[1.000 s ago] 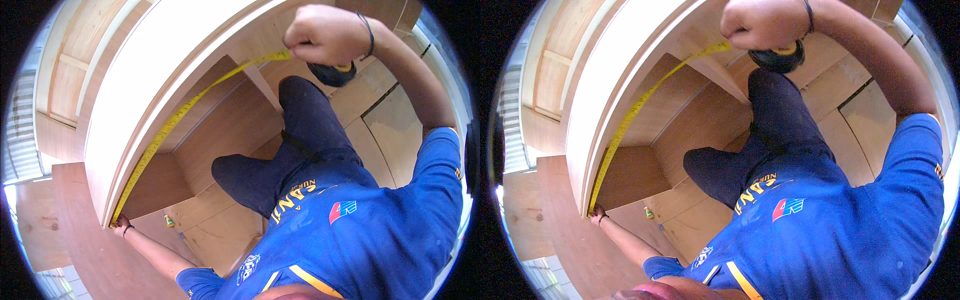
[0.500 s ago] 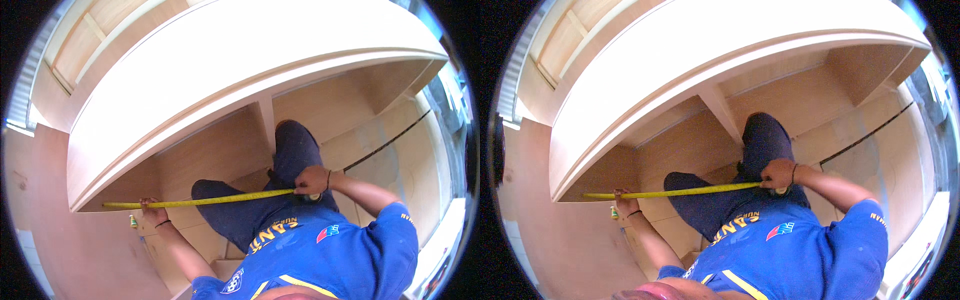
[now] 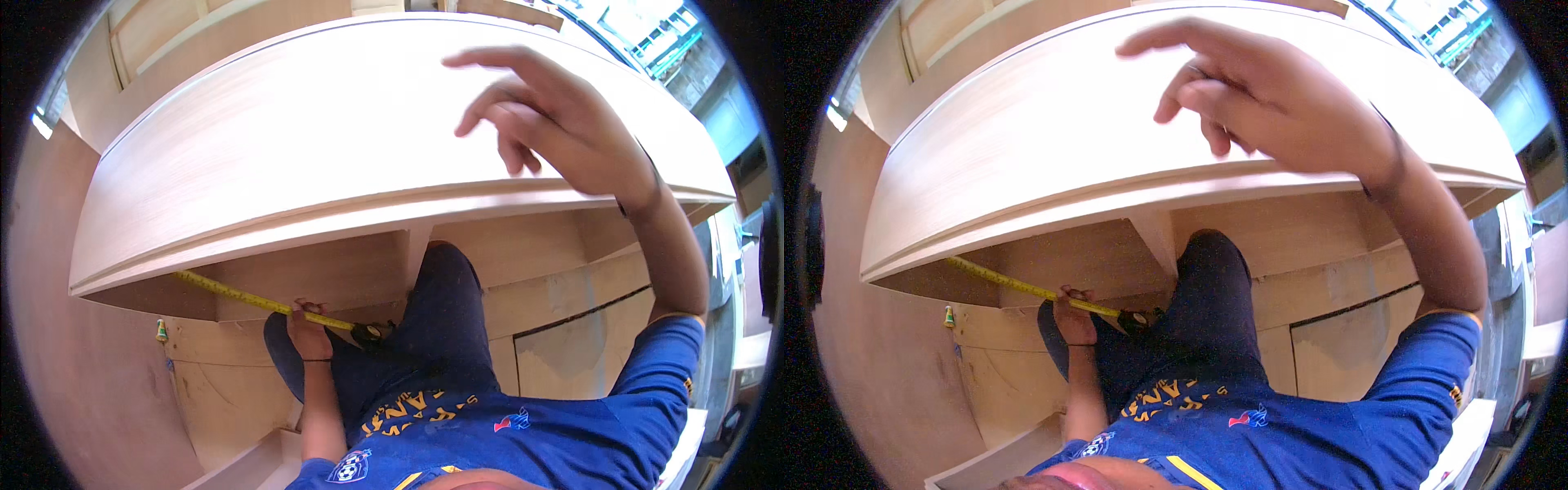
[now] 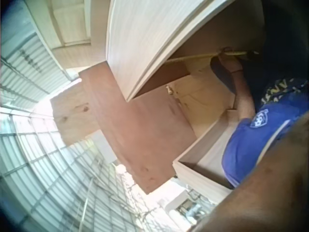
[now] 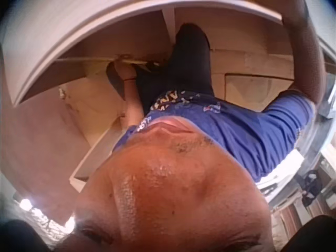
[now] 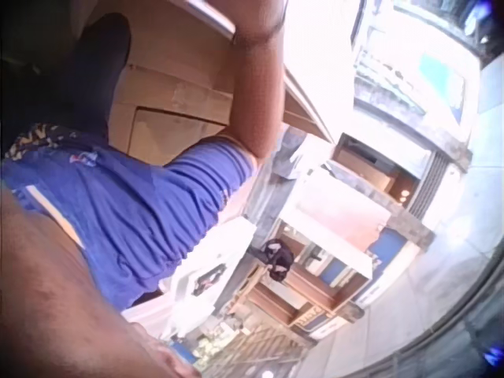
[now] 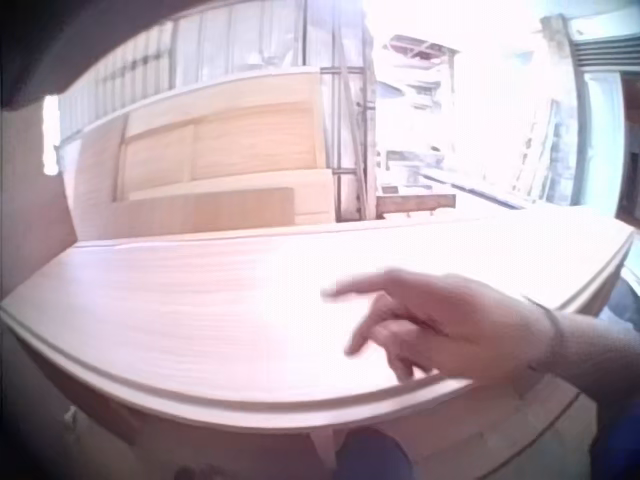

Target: The person measures the interior and exterior dimensions of wooden cabinet units using a measuring tape and marks a spot on one unit with a pencil.

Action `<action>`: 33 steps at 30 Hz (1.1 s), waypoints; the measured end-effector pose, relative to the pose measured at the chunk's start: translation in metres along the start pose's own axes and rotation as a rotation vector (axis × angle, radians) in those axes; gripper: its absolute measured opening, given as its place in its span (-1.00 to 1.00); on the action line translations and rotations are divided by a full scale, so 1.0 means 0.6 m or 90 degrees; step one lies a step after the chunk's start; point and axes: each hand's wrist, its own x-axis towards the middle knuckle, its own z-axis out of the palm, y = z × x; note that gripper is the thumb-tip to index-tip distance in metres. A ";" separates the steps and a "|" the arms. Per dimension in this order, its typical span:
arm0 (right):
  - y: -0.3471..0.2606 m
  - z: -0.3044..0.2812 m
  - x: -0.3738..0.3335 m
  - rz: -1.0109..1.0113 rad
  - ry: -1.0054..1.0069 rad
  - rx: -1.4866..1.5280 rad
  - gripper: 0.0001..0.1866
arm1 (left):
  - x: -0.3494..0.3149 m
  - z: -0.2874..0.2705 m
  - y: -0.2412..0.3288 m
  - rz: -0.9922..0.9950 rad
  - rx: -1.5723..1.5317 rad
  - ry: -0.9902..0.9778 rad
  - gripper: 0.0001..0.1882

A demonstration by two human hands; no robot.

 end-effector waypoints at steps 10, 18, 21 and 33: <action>0.125 0.017 0.115 0.020 0.014 0.023 -0.83 | -0.050 0.022 -0.035 0.098 0.233 0.064 -0.68; 0.123 0.016 0.108 -0.075 -0.047 -0.019 -0.80 | -0.031 0.012 -0.028 0.091 0.433 0.043 -0.77; 0.116 0.028 0.101 0.024 -0.002 0.141 -0.78 | -0.021 -0.011 -0.031 0.073 0.453 0.037 -0.73; 0.104 0.024 0.105 0.038 -0.046 -0.021 -0.81 | -0.040 -0.018 -0.078 0.062 0.492 -0.045 -0.66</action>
